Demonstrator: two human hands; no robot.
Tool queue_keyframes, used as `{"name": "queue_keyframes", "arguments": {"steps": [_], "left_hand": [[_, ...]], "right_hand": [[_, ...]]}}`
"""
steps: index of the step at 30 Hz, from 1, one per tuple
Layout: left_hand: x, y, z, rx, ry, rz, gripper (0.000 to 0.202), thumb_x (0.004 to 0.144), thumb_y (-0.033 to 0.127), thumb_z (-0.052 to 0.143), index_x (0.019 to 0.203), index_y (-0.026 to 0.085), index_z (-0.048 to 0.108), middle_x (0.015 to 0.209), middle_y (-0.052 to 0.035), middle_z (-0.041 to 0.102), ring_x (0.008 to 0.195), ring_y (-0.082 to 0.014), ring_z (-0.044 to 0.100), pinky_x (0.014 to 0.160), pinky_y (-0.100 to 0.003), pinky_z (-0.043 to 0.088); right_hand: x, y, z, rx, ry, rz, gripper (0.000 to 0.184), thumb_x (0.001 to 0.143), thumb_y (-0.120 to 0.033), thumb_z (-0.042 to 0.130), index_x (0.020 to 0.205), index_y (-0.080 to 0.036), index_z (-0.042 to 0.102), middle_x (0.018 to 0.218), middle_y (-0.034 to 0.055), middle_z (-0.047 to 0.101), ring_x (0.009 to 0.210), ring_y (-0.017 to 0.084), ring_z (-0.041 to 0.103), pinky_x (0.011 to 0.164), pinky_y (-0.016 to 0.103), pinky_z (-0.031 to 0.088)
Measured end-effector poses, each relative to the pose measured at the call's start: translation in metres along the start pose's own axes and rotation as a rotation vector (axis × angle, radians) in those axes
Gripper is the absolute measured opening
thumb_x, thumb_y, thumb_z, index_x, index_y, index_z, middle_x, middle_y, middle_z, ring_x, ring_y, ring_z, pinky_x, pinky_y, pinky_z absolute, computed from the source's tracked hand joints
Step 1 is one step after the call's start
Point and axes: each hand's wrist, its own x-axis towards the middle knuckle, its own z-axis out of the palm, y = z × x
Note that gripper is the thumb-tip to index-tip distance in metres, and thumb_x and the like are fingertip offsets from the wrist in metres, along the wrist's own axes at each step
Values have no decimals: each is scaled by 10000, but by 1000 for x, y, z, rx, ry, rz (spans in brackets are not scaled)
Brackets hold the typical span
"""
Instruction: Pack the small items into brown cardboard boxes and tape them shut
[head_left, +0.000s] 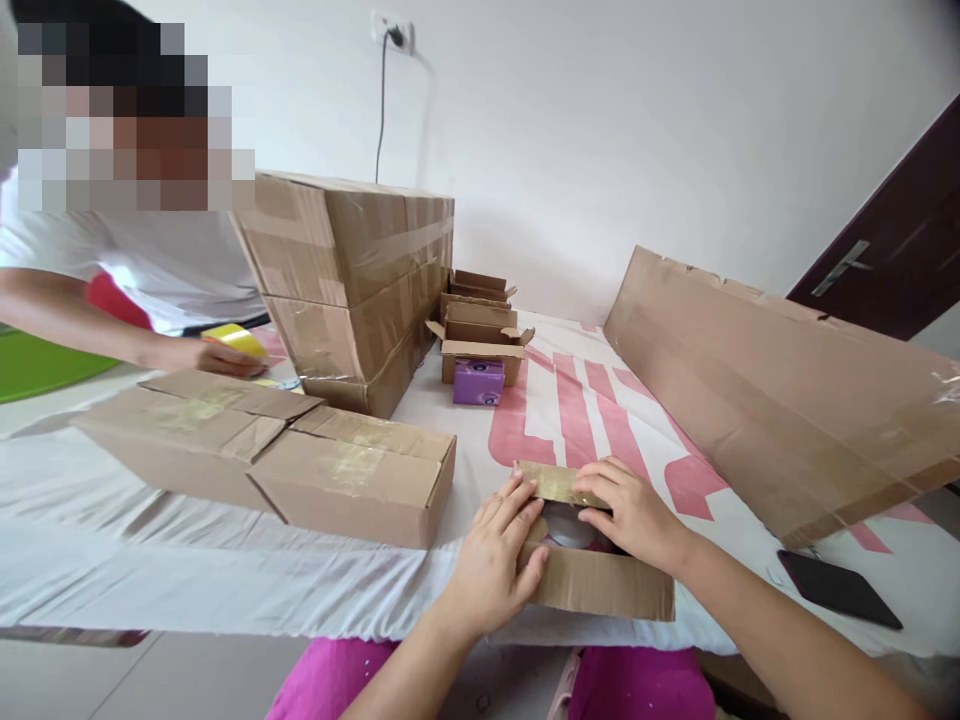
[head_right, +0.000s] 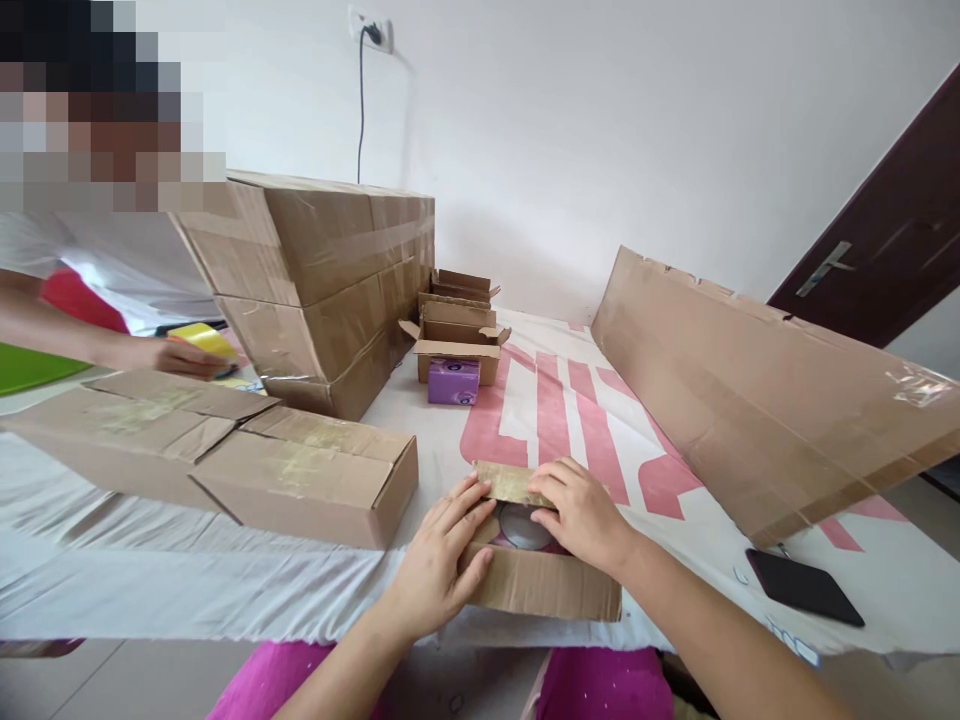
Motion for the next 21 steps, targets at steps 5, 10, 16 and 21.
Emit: {"name": "queue_keyframes", "arguments": {"steps": [5,10,16,21], "left_hand": [[1,1,-1,-36,14,-18,410,875,282,530,1265,157,522,1376,-165,521,1374,-310,372,1044,-516,427],[2,3,-3,-29,7,-35,365,872,277,526,1212,149,556,1358,-171,535,1369,-315,379,1026,-518,440],[2,4,-4,-15,-2,-47,350,870,275,528,1198,153,551,1373,-172,516,1362,-317,387,1017,-510,443],[3,5,-4,-19,7,-48,333,870,275,524,1182,163,560,1373,-174,513,1360,-322,388,1009,-511,446]], "right_hand": [[8,-4,9,-38,-41,-32,121,829,-108,607,878,-216,632,920,42,663,916,205,588,824,379,501],[13,-2,11,11,-24,36,158,874,-102,503,795,-206,592,846,40,644,833,187,589,767,345,494],[10,-1,9,33,-42,16,86,868,-133,547,837,-206,581,892,41,632,876,196,578,789,361,491],[4,-4,11,-46,-36,-75,108,881,-139,544,919,-208,618,933,56,655,916,214,575,819,392,490]]}}
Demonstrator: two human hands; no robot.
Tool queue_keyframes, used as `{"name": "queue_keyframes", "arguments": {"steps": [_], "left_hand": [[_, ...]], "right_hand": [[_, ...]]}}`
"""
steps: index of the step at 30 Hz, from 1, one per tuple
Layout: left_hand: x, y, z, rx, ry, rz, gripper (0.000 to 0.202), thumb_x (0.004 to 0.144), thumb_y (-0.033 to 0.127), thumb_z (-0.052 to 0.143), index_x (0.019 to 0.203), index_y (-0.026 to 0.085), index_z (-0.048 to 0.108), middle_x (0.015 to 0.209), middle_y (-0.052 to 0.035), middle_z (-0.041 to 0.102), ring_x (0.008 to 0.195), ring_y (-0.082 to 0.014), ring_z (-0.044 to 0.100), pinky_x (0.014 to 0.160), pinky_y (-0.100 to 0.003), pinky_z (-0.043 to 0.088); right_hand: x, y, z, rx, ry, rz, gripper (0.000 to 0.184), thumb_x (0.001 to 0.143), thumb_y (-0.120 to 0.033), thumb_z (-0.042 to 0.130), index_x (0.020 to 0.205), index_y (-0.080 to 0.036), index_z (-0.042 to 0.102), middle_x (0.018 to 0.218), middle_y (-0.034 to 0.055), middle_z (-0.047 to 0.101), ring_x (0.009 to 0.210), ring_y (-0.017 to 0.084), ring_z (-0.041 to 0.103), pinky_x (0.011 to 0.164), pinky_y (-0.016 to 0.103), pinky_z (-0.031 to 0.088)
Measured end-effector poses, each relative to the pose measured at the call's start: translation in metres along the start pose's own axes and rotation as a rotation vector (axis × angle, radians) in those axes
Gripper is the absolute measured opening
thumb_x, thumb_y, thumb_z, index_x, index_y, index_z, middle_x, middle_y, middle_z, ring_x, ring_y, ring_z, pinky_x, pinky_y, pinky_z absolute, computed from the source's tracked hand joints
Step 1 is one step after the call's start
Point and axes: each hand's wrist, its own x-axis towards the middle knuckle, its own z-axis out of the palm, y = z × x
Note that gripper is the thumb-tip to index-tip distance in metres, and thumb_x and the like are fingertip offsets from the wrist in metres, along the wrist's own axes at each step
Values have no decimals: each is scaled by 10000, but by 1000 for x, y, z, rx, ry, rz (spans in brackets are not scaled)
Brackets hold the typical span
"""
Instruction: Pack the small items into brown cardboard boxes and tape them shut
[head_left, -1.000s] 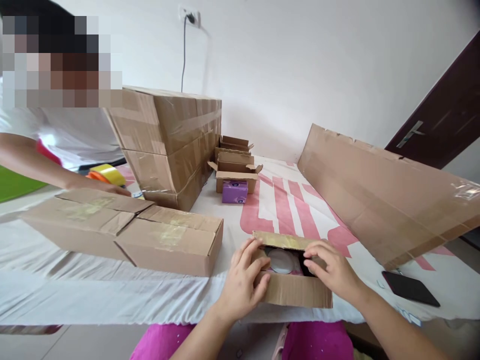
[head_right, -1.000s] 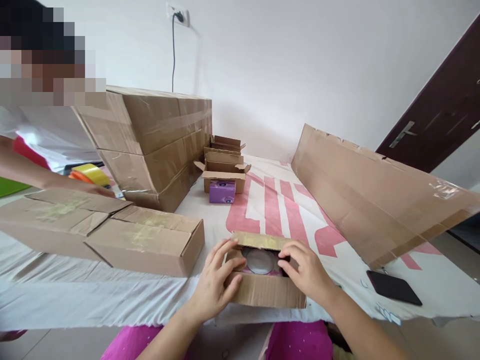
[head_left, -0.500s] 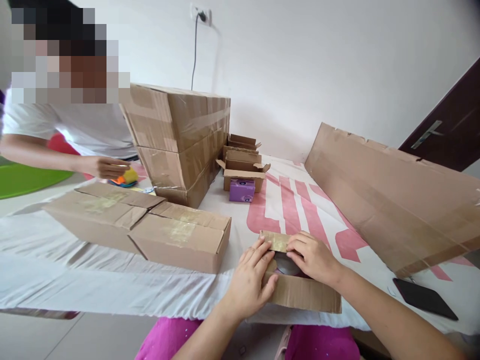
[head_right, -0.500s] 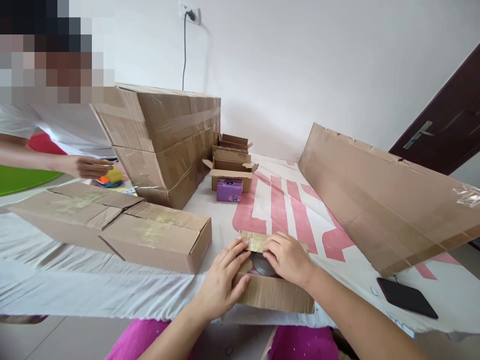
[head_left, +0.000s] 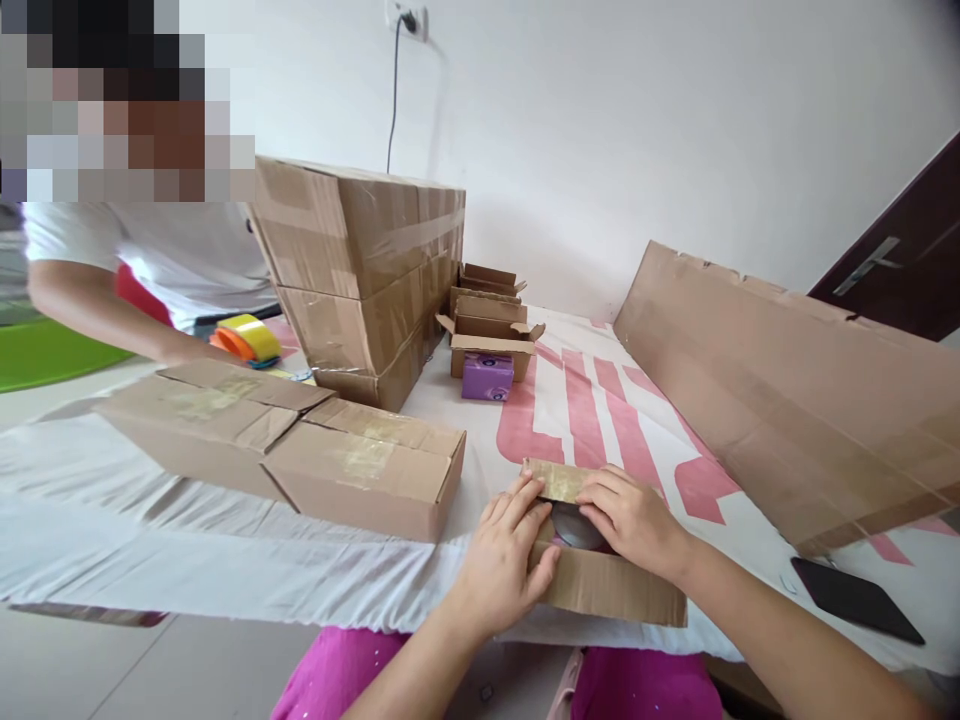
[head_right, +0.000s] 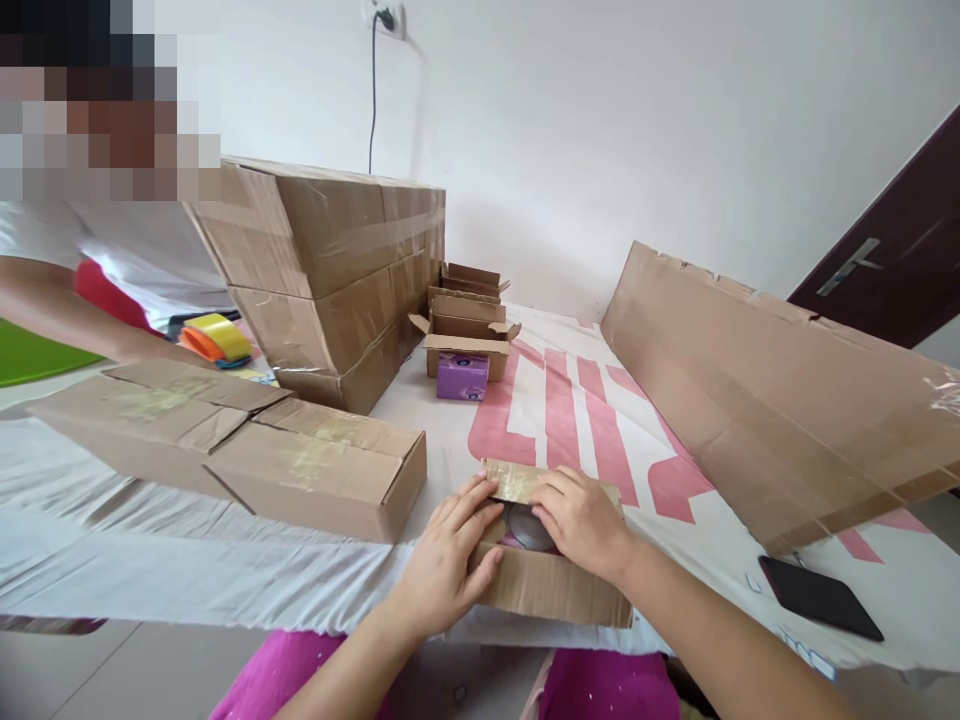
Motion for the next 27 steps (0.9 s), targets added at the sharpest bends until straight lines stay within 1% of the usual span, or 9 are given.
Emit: {"name": "queue_keyframes", "arguments": {"steps": [3,10,15,21,25,27], "left_hand": [[0,0,0,9,-6,-3,329,875,286,520,1177,164,562,1372,-174,513,1359,-322,390,1005,-506,449],[1,1,-1,19,-14,-5,315,868,282,526,1158,167,571,1365,-174,518,1349,-322,405,1004,-509,450],[1,1,0,31,-25,-11,311,863,286,531,1142,155,572,1363,-177,521,1346,-326,407,1005,-516,453],[1,1,-1,23,-18,-9,304,857,279,535,1137,169,577,1360,-172,523,1338,-326,417,1002,-517,455],[1,1,-1,24,-19,-9,296,863,281,527,1132,167,573,1353,-171,522,1348,-326,403,1012,-517,452],[0,1,1,21,-14,-11,296,861,277,528,1132,166,572,1356,-170,512,1351,-327,396,1023,-518,449]], "right_hand": [[1,-1,3,-18,19,20,166,910,-122,472,870,-204,610,871,54,645,856,204,578,767,366,489],[6,-2,4,-90,9,108,176,889,-92,454,809,-208,558,822,43,613,804,200,549,716,340,452],[10,-3,3,-164,-25,103,198,864,-54,444,787,-206,545,789,39,614,758,193,547,671,323,426],[12,-5,2,-183,-40,100,207,855,-39,441,786,-204,545,781,43,612,760,196,548,677,324,427],[10,-6,2,-153,-33,117,181,887,-87,448,802,-207,553,808,43,617,775,195,554,695,327,435],[9,-7,1,-117,-19,146,193,922,-127,421,820,-209,563,810,40,620,780,196,566,707,333,447]]}}
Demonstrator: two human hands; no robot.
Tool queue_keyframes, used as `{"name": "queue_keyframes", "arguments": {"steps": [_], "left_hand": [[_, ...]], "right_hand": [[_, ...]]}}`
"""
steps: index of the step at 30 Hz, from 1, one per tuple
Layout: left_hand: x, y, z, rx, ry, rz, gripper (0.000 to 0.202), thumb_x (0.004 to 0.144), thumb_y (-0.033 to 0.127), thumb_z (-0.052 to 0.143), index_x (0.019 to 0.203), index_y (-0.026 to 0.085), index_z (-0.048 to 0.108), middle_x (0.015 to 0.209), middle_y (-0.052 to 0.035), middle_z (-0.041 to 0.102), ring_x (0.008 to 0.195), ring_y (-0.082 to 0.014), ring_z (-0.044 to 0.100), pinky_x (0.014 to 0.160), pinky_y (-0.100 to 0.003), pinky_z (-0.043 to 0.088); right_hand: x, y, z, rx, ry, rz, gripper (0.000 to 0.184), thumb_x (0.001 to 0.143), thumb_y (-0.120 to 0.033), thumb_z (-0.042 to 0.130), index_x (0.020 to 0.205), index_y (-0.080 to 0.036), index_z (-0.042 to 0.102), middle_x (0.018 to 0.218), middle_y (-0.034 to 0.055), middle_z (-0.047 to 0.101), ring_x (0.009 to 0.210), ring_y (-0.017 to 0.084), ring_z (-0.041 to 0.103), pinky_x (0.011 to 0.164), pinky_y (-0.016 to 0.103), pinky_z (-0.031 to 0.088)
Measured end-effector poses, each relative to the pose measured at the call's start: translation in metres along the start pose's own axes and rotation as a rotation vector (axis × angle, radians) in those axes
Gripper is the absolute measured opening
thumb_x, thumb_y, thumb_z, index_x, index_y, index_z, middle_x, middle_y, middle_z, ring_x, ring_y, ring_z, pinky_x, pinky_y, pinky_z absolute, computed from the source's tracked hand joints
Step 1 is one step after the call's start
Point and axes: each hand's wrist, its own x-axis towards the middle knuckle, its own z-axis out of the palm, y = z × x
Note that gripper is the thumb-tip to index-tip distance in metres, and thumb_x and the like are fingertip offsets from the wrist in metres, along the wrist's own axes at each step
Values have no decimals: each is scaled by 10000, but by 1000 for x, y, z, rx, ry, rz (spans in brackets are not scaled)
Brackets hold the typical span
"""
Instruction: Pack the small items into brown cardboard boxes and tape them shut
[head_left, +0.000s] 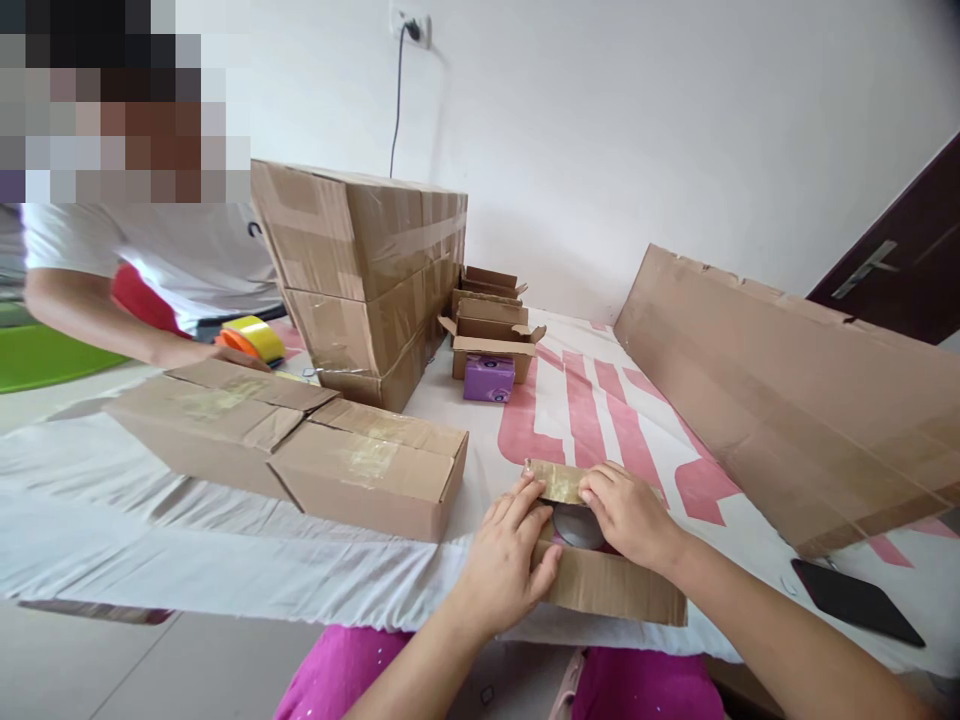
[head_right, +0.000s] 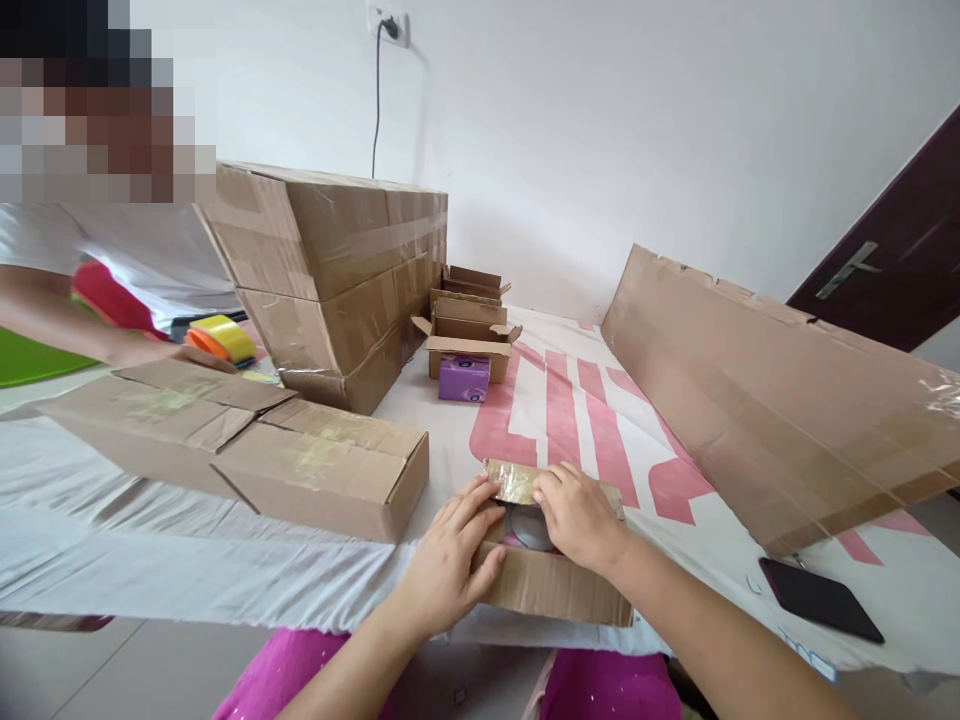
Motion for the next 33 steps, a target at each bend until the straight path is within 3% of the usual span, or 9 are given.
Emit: {"name": "queue_keyframes", "arguments": {"steps": [5,8,11,16,24,29,33], "left_hand": [[-4,1,5,-10,31,-41,298,862,274,533,1139,171,566,1392,-180,422,1301,-315,451,1014,-490,470],[-6,2,6,-15,39,-49,281,862,270,533,1126,181,570,1356,-166,425,1321,-324,420,1029,-504,455],[-5,3,5,-21,34,-51,268,861,266,531,1113,181,573,1328,-162,433,1321,-327,412,1031,-509,451],[-5,3,4,-34,28,-69,262,857,271,536,1102,186,571,1327,-156,430,1280,-317,453,1004,-488,476],[-4,3,4,-20,8,-76,263,858,267,529,1105,181,560,1334,-157,417,1275,-312,454,998,-480,481],[-5,4,4,-11,11,-77,257,859,271,527,1098,182,562,1334,-159,422,1267,-309,465,993,-477,484],[-5,4,4,5,6,-77,244,865,273,520,1085,177,570,1334,-161,427,1279,-311,458,998,-470,483]], "right_hand": [[4,-4,-1,162,18,-4,161,915,-148,475,1008,-216,586,998,55,629,927,197,602,806,344,492],[9,-6,2,223,-7,-32,287,825,-128,603,1091,-233,574,1085,56,606,987,203,597,864,362,499],[14,-8,4,244,-33,-20,276,771,-122,668,1014,-235,600,1024,37,617,944,198,599,848,364,503],[20,-11,5,272,-33,-9,136,793,-99,635,865,-213,625,919,19,628,860,170,601,788,326,497],[23,-16,10,247,7,24,146,792,-78,572,717,-198,605,777,16,607,766,164,580,703,293,470],[23,-18,12,233,0,7,149,805,-86,535,721,-199,586,788,30,604,775,175,578,707,304,469],[21,-3,-1,339,11,48,128,864,-156,494,804,-212,592,838,25,630,787,167,595,724,303,479]]}}
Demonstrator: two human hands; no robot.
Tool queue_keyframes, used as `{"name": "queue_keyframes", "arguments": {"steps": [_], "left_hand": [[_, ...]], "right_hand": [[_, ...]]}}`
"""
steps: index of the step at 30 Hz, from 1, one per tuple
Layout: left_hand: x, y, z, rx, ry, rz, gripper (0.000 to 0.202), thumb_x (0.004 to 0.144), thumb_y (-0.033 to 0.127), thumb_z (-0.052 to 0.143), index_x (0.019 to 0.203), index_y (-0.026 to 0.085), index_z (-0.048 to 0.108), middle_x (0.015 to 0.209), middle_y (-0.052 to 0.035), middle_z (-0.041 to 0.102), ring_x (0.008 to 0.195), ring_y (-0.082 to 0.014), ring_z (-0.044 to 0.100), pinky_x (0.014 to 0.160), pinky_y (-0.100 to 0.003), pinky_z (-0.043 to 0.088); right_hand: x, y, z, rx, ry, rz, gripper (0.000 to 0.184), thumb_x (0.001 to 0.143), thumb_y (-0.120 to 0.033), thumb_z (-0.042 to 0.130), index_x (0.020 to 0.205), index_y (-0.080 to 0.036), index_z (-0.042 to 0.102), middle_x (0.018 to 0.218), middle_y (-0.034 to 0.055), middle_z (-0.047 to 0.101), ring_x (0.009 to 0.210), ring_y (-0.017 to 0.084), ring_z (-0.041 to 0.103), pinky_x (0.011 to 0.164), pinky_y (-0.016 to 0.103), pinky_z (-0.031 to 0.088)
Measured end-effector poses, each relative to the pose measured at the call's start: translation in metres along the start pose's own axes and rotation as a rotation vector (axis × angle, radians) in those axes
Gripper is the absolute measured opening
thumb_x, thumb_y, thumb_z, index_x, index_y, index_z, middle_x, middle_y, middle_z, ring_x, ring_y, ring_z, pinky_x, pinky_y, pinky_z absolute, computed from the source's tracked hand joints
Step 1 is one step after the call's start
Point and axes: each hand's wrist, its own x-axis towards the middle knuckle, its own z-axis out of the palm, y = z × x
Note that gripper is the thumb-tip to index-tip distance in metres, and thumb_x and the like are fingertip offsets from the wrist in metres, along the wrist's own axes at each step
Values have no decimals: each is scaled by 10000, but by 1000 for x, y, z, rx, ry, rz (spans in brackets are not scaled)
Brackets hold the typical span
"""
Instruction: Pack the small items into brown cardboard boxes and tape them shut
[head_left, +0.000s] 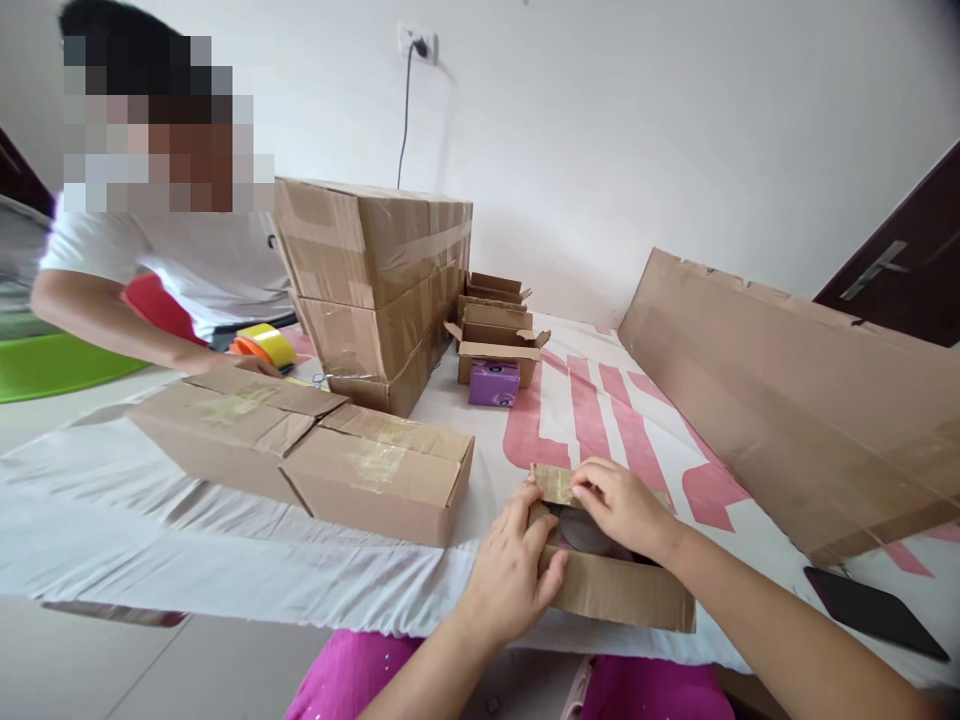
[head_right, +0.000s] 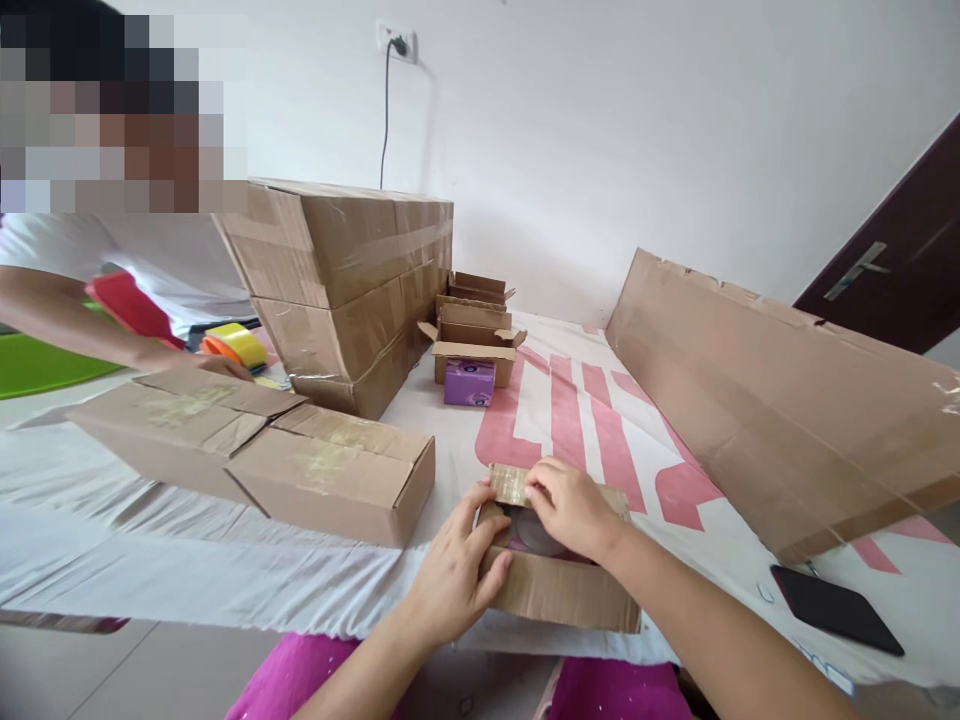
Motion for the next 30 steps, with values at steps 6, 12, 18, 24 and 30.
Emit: {"name": "queue_keyframes", "arguments": {"steps": [6,12,18,24,30], "left_hand": [[1,-1,-1,36,6,13,240,861,250,517,1084,183,575,1342,-150,432,1311,-305,431,1023,-449,468],[5,6,-7,129,8,42,215,855,231,516,1052,183,587,1327,-148,446,1242,-304,483,969,-462,493],[21,46,-33,193,-27,100,190,882,168,466,1004,192,609,1130,-122,577,1168,-299,503,947,-498,466],[48,85,-16,239,-461,84,164,894,235,487,937,163,627,921,-88,646,901,-256,598,799,-419,525],[54,83,6,414,-621,60,361,958,322,355,890,146,662,887,-119,673,897,-270,626,836,-447,503]], "right_hand": [[-26,40,-36,13,129,230,108,859,-275,524,932,-225,586,950,34,642,871,184,609,767,332,500],[-61,54,-37,-39,-23,191,454,650,-204,756,1072,-240,592,1190,61,596,1130,243,544,975,412,442],[-67,62,-28,-80,58,150,382,678,-157,745,1023,-238,602,1105,59,643,1060,247,579,929,428,455],[-71,70,-25,-19,130,111,366,672,-161,751,996,-246,603,1069,43,654,1031,237,594,898,409,475],[-80,74,-24,35,231,144,273,724,-126,642,967,-239,591,1039,48,663,1006,229,607,882,399,488]]}}
